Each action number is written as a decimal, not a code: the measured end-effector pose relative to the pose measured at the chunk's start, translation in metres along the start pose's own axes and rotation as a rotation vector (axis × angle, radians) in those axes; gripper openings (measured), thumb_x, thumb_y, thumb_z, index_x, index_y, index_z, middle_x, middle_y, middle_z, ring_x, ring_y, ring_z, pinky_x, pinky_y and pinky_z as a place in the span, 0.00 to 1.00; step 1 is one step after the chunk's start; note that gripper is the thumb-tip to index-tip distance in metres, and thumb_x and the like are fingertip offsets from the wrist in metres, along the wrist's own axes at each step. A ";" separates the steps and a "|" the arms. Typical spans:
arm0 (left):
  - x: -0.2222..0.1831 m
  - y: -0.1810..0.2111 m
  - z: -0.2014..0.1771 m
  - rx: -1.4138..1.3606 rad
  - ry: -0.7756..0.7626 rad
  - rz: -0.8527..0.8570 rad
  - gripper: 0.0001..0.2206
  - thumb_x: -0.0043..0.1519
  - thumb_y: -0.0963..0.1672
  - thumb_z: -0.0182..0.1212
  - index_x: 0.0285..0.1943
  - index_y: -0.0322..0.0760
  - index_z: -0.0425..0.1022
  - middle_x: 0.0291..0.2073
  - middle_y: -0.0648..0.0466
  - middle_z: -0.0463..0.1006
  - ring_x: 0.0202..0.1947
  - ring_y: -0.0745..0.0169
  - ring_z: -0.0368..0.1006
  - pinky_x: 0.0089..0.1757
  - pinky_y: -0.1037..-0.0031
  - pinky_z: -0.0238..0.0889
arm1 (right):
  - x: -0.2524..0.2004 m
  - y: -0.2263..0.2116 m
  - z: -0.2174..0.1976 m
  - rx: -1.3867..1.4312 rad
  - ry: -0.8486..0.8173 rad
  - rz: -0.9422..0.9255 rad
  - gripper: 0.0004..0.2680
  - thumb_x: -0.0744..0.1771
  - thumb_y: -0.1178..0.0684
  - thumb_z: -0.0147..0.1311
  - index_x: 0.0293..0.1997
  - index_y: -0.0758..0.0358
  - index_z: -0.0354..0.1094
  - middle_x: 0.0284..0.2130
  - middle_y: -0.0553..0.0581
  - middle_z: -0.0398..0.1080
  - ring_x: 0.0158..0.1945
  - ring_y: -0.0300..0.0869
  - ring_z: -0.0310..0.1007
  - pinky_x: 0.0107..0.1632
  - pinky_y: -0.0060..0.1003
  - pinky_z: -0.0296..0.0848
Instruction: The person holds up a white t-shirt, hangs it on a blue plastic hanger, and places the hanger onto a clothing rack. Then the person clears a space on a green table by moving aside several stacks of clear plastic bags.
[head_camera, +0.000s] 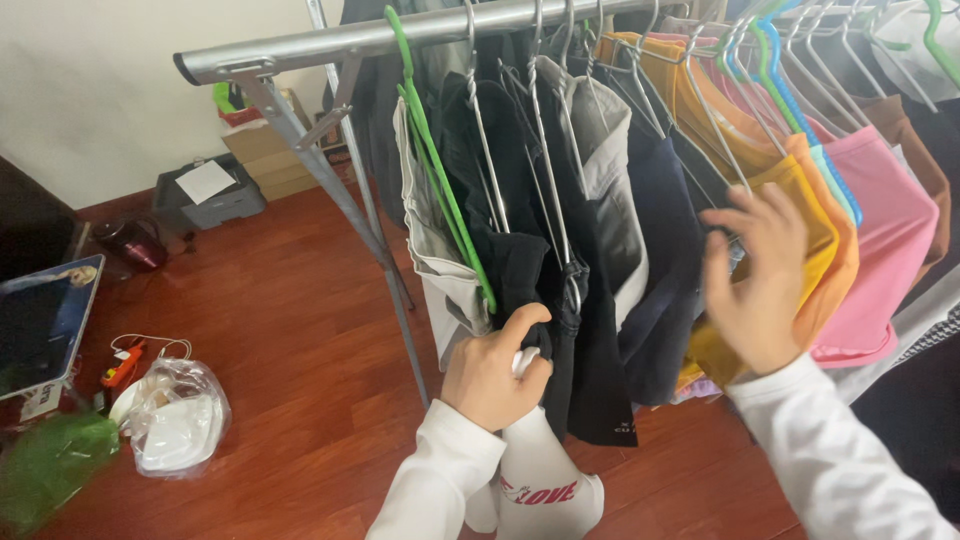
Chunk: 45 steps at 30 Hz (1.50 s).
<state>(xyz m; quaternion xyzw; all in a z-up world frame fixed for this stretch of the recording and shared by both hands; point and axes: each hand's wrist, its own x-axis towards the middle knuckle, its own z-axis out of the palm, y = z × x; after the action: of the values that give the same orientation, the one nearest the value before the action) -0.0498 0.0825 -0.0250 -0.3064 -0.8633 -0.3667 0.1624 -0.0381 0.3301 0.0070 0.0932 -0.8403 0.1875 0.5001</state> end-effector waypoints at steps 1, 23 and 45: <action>0.001 0.000 -0.001 0.001 0.001 0.000 0.17 0.44 0.42 0.49 0.44 0.49 0.65 0.06 0.58 0.58 0.08 0.57 0.56 0.18 0.66 0.53 | -0.002 0.017 0.000 0.001 0.000 -0.001 0.05 0.66 0.63 0.43 0.42 0.68 0.64 0.49 0.68 0.63 0.59 0.62 0.54 0.61 0.51 0.50; 0.011 0.001 0.003 -0.085 -0.034 0.122 0.16 0.45 0.41 0.48 0.43 0.48 0.65 0.06 0.57 0.58 0.08 0.56 0.55 0.18 0.67 0.53 | -0.003 0.047 -0.006 -0.178 -0.283 0.137 0.10 0.63 0.56 0.45 0.47 0.67 0.63 0.50 0.74 0.61 0.54 0.63 0.57 0.54 0.52 0.55; 0.011 0.001 0.002 -0.108 -0.047 0.108 0.16 0.45 0.40 0.48 0.43 0.47 0.65 0.06 0.57 0.56 0.07 0.58 0.53 0.17 0.69 0.52 | 0.031 0.124 -0.038 0.167 -0.145 0.740 0.10 0.66 0.57 0.40 0.21 0.58 0.52 0.18 0.44 0.47 0.25 0.30 0.42 0.28 0.26 0.44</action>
<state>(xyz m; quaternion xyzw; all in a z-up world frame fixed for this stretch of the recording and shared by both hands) -0.0578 0.0893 -0.0203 -0.3693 -0.8281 -0.3960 0.1451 -0.0655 0.4598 0.0224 -0.1632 -0.8321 0.4159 0.3286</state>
